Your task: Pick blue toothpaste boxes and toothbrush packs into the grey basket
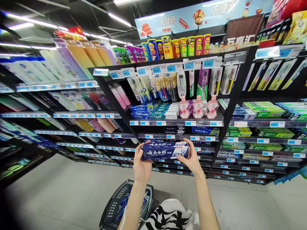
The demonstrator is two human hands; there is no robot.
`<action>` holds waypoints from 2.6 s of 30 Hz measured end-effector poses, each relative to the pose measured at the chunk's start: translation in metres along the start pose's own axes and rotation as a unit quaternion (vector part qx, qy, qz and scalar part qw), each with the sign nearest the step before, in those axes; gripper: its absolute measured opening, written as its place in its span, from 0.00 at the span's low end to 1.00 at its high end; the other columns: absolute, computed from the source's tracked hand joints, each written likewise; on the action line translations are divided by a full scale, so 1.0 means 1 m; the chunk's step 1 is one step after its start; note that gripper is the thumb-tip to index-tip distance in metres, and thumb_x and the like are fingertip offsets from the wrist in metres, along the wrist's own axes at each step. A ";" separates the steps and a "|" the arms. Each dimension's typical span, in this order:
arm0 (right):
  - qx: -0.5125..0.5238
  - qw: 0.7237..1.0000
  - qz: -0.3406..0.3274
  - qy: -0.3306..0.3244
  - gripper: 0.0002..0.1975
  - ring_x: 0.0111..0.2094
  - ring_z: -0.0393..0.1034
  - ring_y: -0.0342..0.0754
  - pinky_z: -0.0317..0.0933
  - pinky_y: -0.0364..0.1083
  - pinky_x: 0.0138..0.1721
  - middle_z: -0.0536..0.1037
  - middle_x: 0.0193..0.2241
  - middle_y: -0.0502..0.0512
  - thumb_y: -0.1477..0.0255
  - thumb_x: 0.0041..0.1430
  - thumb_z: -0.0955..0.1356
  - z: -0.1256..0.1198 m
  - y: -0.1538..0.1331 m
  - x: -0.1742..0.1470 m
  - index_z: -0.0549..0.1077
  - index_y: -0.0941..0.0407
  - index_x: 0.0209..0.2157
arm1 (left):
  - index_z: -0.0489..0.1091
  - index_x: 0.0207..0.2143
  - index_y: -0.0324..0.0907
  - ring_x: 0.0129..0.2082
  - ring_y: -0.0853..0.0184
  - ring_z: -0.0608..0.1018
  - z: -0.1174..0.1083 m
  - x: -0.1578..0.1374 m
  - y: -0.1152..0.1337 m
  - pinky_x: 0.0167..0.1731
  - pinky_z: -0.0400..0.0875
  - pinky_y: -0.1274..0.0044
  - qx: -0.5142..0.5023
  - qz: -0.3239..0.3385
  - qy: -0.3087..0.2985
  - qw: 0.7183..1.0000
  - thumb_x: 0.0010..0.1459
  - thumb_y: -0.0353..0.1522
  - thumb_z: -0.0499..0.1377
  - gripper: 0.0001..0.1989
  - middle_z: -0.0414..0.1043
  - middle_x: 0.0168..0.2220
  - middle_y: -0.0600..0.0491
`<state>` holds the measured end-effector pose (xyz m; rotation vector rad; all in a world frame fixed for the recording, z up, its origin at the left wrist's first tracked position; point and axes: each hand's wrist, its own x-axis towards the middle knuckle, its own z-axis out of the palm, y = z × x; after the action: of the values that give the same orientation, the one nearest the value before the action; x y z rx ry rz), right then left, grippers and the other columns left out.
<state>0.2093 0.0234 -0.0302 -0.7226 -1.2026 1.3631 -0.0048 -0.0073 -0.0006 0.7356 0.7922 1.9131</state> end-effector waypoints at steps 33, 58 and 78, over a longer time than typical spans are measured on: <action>-0.022 0.999 -0.026 -0.002 0.40 0.40 0.73 0.49 0.72 0.50 0.43 0.76 0.45 0.54 0.65 0.52 0.79 -0.007 0.001 0.003 0.61 0.46 0.63 | 0.72 0.47 0.48 0.53 0.60 0.74 0.003 0.002 -0.004 0.48 0.72 0.71 0.017 -0.002 -0.007 1.000 0.60 0.40 0.61 0.13 0.73 0.55 0.51; -0.075 0.989 -0.116 -0.055 0.20 0.54 0.71 0.57 0.68 0.52 0.49 0.78 0.50 0.58 0.70 0.50 0.79 -0.015 0.002 0.006 0.72 0.50 0.43 | 0.74 0.46 0.46 0.52 0.59 0.76 0.003 0.003 -0.008 0.58 0.70 0.61 -0.027 0.039 -0.026 0.999 0.59 0.40 0.61 0.14 0.77 0.46 0.49; -0.018 0.994 0.105 -0.034 0.43 0.18 0.64 0.40 0.66 0.44 0.23 0.76 0.32 0.48 0.51 0.59 0.71 -0.012 0.012 0.009 0.49 0.44 0.69 | 0.75 0.45 0.47 0.57 0.57 0.74 0.004 0.003 -0.006 0.50 0.74 0.69 0.019 0.006 -0.020 1.000 0.60 0.41 0.64 0.13 0.74 0.56 0.48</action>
<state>0.2147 0.0364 -0.0427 -0.8526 -1.2330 1.5530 0.0003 -0.0014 -0.0023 0.8002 0.8025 1.8934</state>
